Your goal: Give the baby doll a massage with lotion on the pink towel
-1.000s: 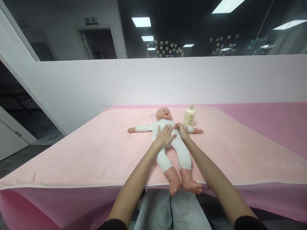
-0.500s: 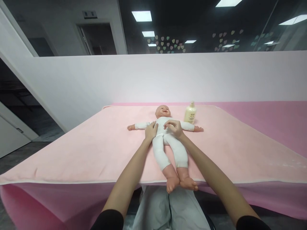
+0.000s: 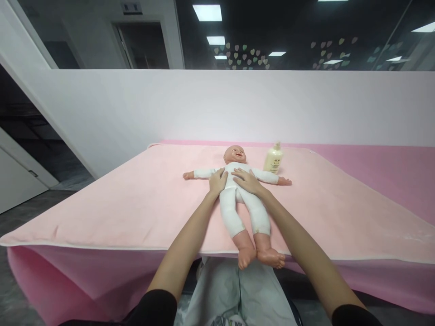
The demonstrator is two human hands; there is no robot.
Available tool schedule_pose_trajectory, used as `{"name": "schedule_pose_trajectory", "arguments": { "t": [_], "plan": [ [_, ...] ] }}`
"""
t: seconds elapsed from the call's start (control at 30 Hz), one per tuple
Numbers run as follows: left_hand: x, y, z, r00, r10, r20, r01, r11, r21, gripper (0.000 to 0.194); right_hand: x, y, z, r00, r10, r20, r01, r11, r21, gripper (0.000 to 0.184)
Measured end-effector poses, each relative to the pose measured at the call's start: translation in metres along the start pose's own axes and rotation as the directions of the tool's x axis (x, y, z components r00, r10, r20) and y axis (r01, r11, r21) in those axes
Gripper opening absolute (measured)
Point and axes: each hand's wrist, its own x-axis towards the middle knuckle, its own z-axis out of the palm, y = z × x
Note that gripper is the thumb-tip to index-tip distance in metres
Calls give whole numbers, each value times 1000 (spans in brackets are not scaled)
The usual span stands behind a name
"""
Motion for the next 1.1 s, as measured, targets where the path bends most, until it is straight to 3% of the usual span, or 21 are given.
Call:
{"name": "schedule_pose_trajectory", "arguments": {
  "t": [0.3, 0.47, 0.57, 0.7, 0.77, 0.93, 1.1],
  "plan": [
    [0, -1, 2, 1000, 28, -9, -28, 999, -31, 47, 7, 31, 0, 976, 211, -49, -211, 977, 14, 55],
    [0, 3, -3, 995, 90, -53, -96, 988, -122, 36, 5, 49, 3, 947, 261, -190, -253, 965, 64, 50],
    [-7, 16, -5, 980, 196, 42, -179, 952, -249, 32, 4, 57, 5, 914, 272, -300, -260, 962, 82, 46],
    [-18, 34, -3, 889, 359, 285, -263, 909, -324, 30, 5, 63, 9, 887, 263, -379, -260, 964, 59, 42],
    [-20, 37, -2, 871, 387, 302, -284, 900, -331, 30, 6, 63, 11, 886, 253, -389, -255, 966, 46, 41],
    [-16, 31, 1, 902, 365, 231, -263, 889, -375, 29, 6, 64, 13, 884, 247, -397, -251, 967, 43, 40],
    [-14, 32, -1, 884, 342, 319, -309, 939, -149, 33, 6, 62, 12, 889, 248, -385, -254, 966, 36, 40]
  ]
}}
